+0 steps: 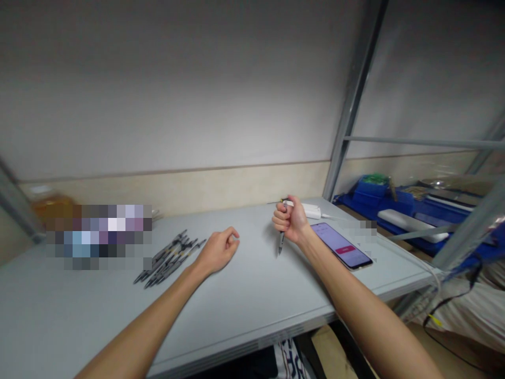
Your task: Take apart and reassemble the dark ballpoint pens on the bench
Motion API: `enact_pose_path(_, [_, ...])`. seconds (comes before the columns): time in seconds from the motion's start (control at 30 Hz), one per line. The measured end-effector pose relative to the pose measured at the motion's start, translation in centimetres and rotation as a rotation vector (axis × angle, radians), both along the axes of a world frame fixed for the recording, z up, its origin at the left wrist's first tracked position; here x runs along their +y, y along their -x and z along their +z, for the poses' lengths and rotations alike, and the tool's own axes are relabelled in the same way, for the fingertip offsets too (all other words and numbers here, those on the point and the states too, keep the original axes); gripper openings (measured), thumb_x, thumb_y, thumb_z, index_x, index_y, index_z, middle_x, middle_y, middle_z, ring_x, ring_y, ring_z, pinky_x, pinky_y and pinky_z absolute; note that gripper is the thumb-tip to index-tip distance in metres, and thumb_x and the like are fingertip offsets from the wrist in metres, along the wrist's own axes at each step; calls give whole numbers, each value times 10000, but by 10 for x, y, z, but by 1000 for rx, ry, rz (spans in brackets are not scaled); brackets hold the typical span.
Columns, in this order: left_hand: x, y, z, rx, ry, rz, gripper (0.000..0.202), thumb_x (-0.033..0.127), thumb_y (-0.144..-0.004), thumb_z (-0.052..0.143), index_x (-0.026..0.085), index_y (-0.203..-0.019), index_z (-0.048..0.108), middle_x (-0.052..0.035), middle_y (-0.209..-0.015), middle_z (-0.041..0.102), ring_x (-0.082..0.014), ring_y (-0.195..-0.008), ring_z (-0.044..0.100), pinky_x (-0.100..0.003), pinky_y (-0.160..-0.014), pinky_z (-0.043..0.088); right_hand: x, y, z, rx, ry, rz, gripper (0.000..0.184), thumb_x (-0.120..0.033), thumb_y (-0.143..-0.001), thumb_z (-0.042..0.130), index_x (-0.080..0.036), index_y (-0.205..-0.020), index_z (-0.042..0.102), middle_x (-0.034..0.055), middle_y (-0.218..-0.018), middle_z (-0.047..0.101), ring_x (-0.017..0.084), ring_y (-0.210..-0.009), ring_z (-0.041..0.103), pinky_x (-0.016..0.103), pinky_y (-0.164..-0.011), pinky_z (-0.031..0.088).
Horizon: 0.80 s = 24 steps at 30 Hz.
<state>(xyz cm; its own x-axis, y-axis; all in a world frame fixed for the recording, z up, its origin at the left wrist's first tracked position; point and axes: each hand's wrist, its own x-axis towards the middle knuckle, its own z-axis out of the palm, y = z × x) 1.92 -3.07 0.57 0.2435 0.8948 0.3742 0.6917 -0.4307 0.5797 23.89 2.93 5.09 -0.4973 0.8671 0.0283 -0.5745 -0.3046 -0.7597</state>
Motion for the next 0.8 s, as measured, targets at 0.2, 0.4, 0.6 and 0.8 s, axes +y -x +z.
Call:
enact_pose_path(0.2, [0,1,-2,19,-8,25,102,255,-752,467,196,-675,497,49,-511,485,-108,-475,451,-219,-496,309,-2,-1,2,-16,-43,5,333,-389,-788,332,-203,-520,268,-87,-422,88,66,-375,44,156,-312,95])
enact_pose_path(0.4, [2,3,-2,12,15,43,121,255,-743,475,197,-636,478,52,-491,475,-107,-466,440,-214,-491,304,-3,1,3,-21,-58,73,377,-460,-808,292,-202,-534,272,-83,-432,111,67,-391,42,159,-327,94])
enact_pose_path(0.6, [2,4,-1,34,28,68,111,244,-742,475,195,-645,495,53,-488,482,-106,-469,437,-218,-503,298,-5,0,5,-76,-96,43,336,-403,-810,302,-202,-545,261,-82,-435,116,70,-397,42,154,-334,99])
enact_pose_path(0.8, [4,5,-3,49,25,74,102,242,-744,474,202,-652,493,58,-476,479,-107,-456,436,-220,-497,296,-4,1,2,-59,-107,70,287,-358,-783,354,-202,-556,274,-83,-437,116,64,-385,52,161,-336,83])
